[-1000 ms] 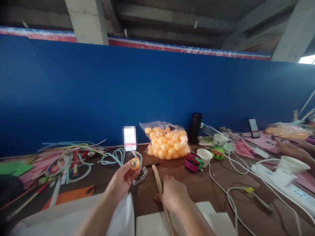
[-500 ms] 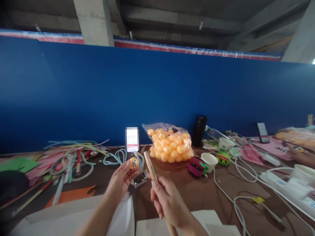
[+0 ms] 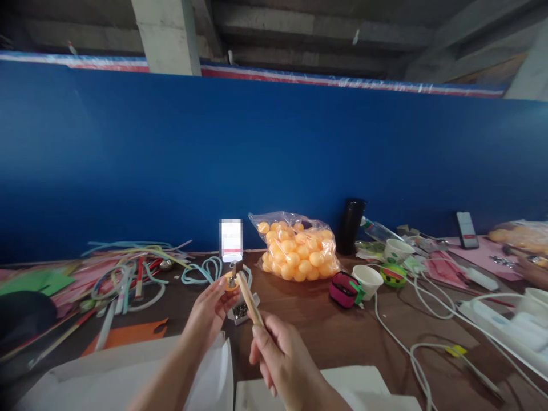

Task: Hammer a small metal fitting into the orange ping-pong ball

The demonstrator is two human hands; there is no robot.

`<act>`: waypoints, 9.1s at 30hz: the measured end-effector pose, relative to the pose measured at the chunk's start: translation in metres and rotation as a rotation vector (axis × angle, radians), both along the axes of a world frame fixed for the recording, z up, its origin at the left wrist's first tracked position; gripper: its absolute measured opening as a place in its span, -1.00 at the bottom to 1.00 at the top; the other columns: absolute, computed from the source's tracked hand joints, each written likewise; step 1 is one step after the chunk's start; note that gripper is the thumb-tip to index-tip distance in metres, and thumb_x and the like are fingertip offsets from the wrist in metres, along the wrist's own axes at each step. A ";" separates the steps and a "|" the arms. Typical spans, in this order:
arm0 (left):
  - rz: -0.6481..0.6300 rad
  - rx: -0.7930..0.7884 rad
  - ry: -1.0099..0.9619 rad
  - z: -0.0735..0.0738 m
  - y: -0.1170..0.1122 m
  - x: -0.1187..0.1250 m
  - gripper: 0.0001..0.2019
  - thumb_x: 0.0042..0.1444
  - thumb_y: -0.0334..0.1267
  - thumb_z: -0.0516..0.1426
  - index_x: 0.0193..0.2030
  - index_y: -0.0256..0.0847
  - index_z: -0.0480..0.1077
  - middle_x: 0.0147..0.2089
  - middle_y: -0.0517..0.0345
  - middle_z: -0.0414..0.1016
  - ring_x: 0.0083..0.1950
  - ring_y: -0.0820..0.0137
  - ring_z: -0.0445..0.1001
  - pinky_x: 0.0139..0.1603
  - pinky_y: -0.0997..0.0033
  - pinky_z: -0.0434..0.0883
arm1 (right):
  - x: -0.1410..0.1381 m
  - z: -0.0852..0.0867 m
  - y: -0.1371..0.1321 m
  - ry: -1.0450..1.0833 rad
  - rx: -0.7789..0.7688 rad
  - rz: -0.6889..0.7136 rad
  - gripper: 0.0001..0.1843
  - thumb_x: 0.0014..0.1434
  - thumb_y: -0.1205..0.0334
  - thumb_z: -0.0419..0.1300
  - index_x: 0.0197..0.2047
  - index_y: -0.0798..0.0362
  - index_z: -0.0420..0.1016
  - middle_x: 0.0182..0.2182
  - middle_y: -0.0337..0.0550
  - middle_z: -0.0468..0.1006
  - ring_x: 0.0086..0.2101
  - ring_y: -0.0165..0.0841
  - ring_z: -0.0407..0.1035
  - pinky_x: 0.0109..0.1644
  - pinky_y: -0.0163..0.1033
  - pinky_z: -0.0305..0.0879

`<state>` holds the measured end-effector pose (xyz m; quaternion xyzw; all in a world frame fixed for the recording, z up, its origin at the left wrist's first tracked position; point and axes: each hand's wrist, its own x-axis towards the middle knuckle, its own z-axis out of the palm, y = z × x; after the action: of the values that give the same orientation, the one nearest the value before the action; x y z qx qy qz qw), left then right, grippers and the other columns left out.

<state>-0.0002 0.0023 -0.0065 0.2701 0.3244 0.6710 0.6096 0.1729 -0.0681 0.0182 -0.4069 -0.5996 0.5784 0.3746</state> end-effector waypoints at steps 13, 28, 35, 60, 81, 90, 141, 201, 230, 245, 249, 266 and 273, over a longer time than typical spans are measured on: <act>0.032 0.008 -0.018 0.000 0.000 -0.002 -0.72 -0.02 -0.28 0.31 -0.17 -0.35 0.48 -0.32 0.01 0.56 -0.34 0.41 0.54 -0.28 0.46 0.53 | -0.002 0.000 -0.001 -0.018 0.004 -0.019 -0.49 0.25 -0.18 0.01 0.01 0.09 0.32 -0.51 -0.30 0.37 -0.73 -0.61 0.07 -0.73 -0.48 -0.06; 0.016 -0.010 0.014 0.001 -0.001 -0.001 -0.69 -0.01 -0.26 0.30 -0.14 -0.36 0.48 -0.32 0.00 0.55 -0.35 0.41 0.54 -0.29 0.47 0.52 | -0.001 -0.003 0.000 0.012 0.001 0.002 -0.51 0.27 -0.15 0.01 0.04 0.07 0.33 -0.50 -0.30 0.40 -0.72 -0.61 0.09 -0.72 -0.49 -0.01; 0.030 -0.001 -0.032 -0.001 0.000 -0.002 -0.77 -0.01 -0.27 0.29 -0.24 -0.35 0.48 -0.36 0.06 0.52 -0.37 0.44 0.51 -0.31 0.48 0.52 | -0.001 -0.003 -0.001 0.061 -0.005 -0.027 -0.50 0.26 -0.16 0.02 0.06 0.06 0.30 -0.49 -0.29 0.40 -0.72 -0.60 0.10 -0.72 -0.47 0.00; 0.003 -0.001 -0.011 0.002 0.000 -0.001 -0.74 0.01 -0.26 0.28 -0.18 -0.37 0.48 -0.35 0.02 0.53 -0.36 0.42 0.52 -0.30 0.47 0.51 | -0.003 -0.004 -0.003 0.034 -0.005 0.001 -0.49 0.29 -0.12 -0.01 0.09 0.11 0.30 -0.51 -0.30 0.41 -0.72 -0.62 0.11 -0.71 -0.48 -0.02; 0.006 -0.005 -0.013 0.000 0.000 0.000 -0.71 -0.03 -0.27 0.30 -0.16 -0.37 0.49 -0.37 0.03 0.53 -0.39 0.43 0.51 -0.34 0.49 0.51 | -0.003 -0.005 -0.003 0.026 -0.014 -0.005 -0.50 0.29 -0.11 -0.01 0.07 0.12 0.31 -0.50 -0.28 0.43 -0.73 -0.62 0.12 -0.72 -0.49 -0.02; 0.032 -0.002 -0.053 0.001 0.001 -0.001 -0.83 0.01 -0.27 0.27 -0.29 -0.35 0.48 -0.38 0.09 0.50 -0.40 0.45 0.50 -0.36 0.50 0.51 | -0.002 -0.003 -0.004 0.141 0.019 -0.041 -0.49 0.29 -0.10 0.01 0.10 0.13 0.27 -0.51 -0.30 0.41 -0.72 -0.62 0.10 -0.71 -0.47 -0.01; 0.040 -0.010 -0.038 0.004 -0.001 0.001 -0.80 -0.03 -0.29 0.30 -0.30 -0.37 0.47 -0.44 0.08 0.50 -0.43 0.45 0.50 -0.35 0.48 0.51 | -0.004 -0.005 -0.002 0.069 -0.014 -0.014 -0.48 0.28 -0.12 0.01 0.08 0.14 0.30 -0.51 -0.29 0.43 -0.73 -0.62 0.11 -0.72 -0.48 -0.01; 0.047 -0.004 -0.014 0.003 0.001 0.001 -0.75 -0.03 -0.20 0.30 -0.30 -0.37 0.47 -0.45 0.09 0.48 -0.43 0.46 0.48 -0.36 0.47 0.51 | -0.004 -0.007 -0.003 0.128 0.018 0.001 -0.48 0.30 -0.10 0.01 0.11 0.15 0.28 -0.51 -0.28 0.43 -0.73 -0.62 0.12 -0.70 -0.47 0.03; 0.053 0.018 -0.033 0.005 -0.001 0.000 -0.73 -0.07 -0.24 0.32 -0.27 -0.38 0.47 -0.45 0.11 0.47 -0.45 0.48 0.46 -0.39 0.49 0.50 | -0.002 -0.004 0.000 0.136 -0.041 0.009 -0.46 0.28 -0.12 0.02 0.08 0.18 0.31 -0.54 -0.27 0.44 -0.75 -0.60 0.13 -0.71 -0.47 0.02; 0.076 0.006 -0.024 0.005 -0.001 0.000 -0.70 -0.07 -0.22 0.32 -0.24 -0.38 0.48 -0.44 0.12 0.46 -0.45 0.48 0.44 -0.41 0.50 0.48 | -0.001 -0.002 0.000 0.213 -0.045 0.010 -0.45 0.27 -0.11 0.04 0.11 0.18 0.31 -0.54 -0.27 0.44 -0.75 -0.59 0.15 -0.71 -0.46 0.02; 0.070 0.014 -0.028 0.004 0.000 0.000 -0.71 -0.09 -0.22 0.33 -0.27 -0.37 0.48 -0.46 0.13 0.45 -0.46 0.48 0.43 -0.41 0.50 0.48 | -0.001 -0.003 0.000 0.174 -0.064 0.025 -0.43 0.25 -0.14 0.05 0.09 0.18 0.32 -0.55 -0.26 0.44 -0.75 -0.58 0.14 -0.72 -0.46 0.02; 0.088 0.001 -0.014 0.003 0.000 -0.001 -0.71 -0.09 -0.22 0.34 -0.26 -0.37 0.49 -0.46 0.14 0.45 -0.47 0.51 0.43 -0.42 0.52 0.48 | -0.002 -0.004 0.000 0.162 -0.056 0.035 -0.45 0.26 -0.11 0.05 0.08 0.20 0.32 -0.55 -0.27 0.43 -0.75 -0.60 0.14 -0.72 -0.47 0.01; 0.087 0.000 -0.020 0.003 0.000 -0.001 -0.73 -0.08 -0.23 0.33 -0.27 -0.36 0.49 -0.45 0.13 0.46 -0.46 0.49 0.44 -0.42 0.51 0.48 | -0.002 -0.004 0.000 0.147 -0.060 0.018 -0.44 0.27 -0.12 0.03 0.09 0.19 0.31 -0.55 -0.27 0.44 -0.75 -0.59 0.13 -0.72 -0.47 0.01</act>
<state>-0.0013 0.0020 -0.0040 0.2489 0.3296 0.6995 0.5832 0.1708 -0.0677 0.0144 -0.3691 -0.5566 0.6277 0.4000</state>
